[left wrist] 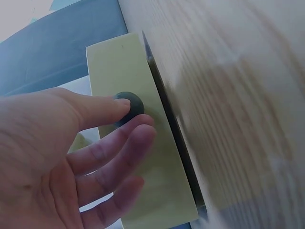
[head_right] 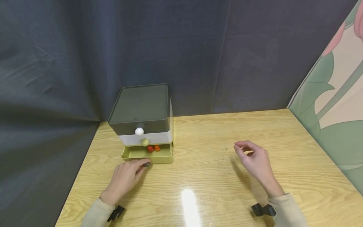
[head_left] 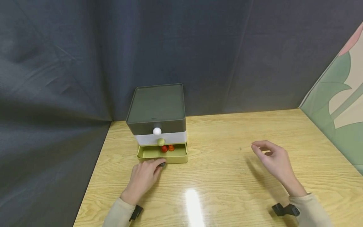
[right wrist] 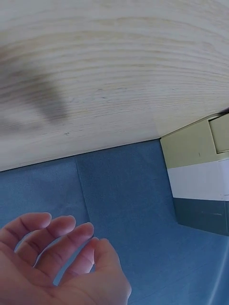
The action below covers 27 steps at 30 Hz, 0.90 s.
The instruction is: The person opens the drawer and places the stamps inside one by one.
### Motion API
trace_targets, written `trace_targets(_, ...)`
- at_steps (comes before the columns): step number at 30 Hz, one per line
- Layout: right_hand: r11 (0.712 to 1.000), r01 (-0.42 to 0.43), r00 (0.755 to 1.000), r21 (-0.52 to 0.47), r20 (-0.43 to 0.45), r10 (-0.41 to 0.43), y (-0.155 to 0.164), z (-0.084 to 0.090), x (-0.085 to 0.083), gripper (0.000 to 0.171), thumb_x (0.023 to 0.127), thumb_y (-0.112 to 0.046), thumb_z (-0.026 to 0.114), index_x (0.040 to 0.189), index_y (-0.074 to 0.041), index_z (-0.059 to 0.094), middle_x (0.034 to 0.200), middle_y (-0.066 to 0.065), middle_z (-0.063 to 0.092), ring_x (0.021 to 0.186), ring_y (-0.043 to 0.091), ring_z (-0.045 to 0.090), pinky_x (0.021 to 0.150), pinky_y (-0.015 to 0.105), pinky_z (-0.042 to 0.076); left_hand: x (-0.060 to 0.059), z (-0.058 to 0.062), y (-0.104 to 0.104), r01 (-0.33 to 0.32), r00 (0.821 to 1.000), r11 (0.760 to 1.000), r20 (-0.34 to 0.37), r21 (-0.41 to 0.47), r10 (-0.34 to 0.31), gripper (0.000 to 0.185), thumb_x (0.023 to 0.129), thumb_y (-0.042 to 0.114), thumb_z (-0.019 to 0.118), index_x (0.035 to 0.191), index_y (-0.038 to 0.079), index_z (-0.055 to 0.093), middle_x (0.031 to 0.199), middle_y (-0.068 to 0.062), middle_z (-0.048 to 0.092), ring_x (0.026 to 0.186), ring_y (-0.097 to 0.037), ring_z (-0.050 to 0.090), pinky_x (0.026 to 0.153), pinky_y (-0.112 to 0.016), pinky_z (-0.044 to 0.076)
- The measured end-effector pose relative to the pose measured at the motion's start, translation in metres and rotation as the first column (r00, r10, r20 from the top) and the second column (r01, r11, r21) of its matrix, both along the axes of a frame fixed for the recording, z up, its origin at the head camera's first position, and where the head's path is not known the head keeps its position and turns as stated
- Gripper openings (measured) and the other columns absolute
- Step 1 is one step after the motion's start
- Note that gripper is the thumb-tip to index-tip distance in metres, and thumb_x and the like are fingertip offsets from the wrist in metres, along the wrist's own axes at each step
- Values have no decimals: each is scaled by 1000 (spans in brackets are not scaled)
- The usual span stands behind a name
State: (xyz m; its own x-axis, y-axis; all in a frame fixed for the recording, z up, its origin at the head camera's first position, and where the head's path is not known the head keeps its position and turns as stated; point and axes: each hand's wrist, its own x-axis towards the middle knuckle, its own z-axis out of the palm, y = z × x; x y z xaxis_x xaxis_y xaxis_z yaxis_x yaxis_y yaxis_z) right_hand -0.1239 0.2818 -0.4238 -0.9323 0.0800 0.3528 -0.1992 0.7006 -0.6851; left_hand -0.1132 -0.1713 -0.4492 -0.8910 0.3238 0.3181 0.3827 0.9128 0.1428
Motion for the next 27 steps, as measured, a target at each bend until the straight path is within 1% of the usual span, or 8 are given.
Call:
trace_targets(4,1000,-1,1000,2,6,1,2,0,0,20,103,-23,71,111,-9,81,113,14,79,89,-21,55,74,7,48,-4,0,-1,5,1000,1000,-2,6,-5,29,94,21,83,122,28,80,72,3,67,49,-7,38,43,-24,29)
trace_targets(6,1000,-5,1000,5,13,5,2,0,0,20,104,-24,70,112,-8,80,114,16,79,89,-20,56,73,8,48,-6,-1,-2,3,1000,1000,-1,7,-3,29,94,21,82,122,28,79,71,4,65,49,-7,38,43,-24,28)
trace_targets(12,1000,-11,999,8,41,10,2,-3,0,21,104,-25,71,113,-9,80,112,15,80,85,-12,59,71,13,50,-15,-3,-2,2,1000,1000,0,23,-2,30,95,22,82,124,27,80,67,6,60,48,-6,34,42,-23,26)
trace_targets(18,1000,-12,997,14,70,11,1,-5,0,22,104,-27,70,113,-10,80,110,15,80,82,-8,62,69,17,52,-26,-5,-1,-1,1000,999,-8,41,1,30,96,24,81,125,28,80,62,8,55,48,-5,30,43,-23,23)
trace_targets(23,1000,-12,997,19,79,11,1,-6,0,22,104,-27,70,113,-10,80,108,15,81,81,-4,64,69,18,53,-33,-4,0,-15,1000,998,12,61,14,28,97,25,80,125,29,80,62,6,58,48,-7,33,44,-25,24)
trace_targets(27,1000,-18,996,17,85,16,0,-7,0,22,104,-27,70,113,-10,80,109,15,80,81,-3,64,68,19,53,-39,-4,0,-21,1000,997,23,79,19,27,98,25,79,125,29,80,72,2,69,51,-9,38,44,-27,28)
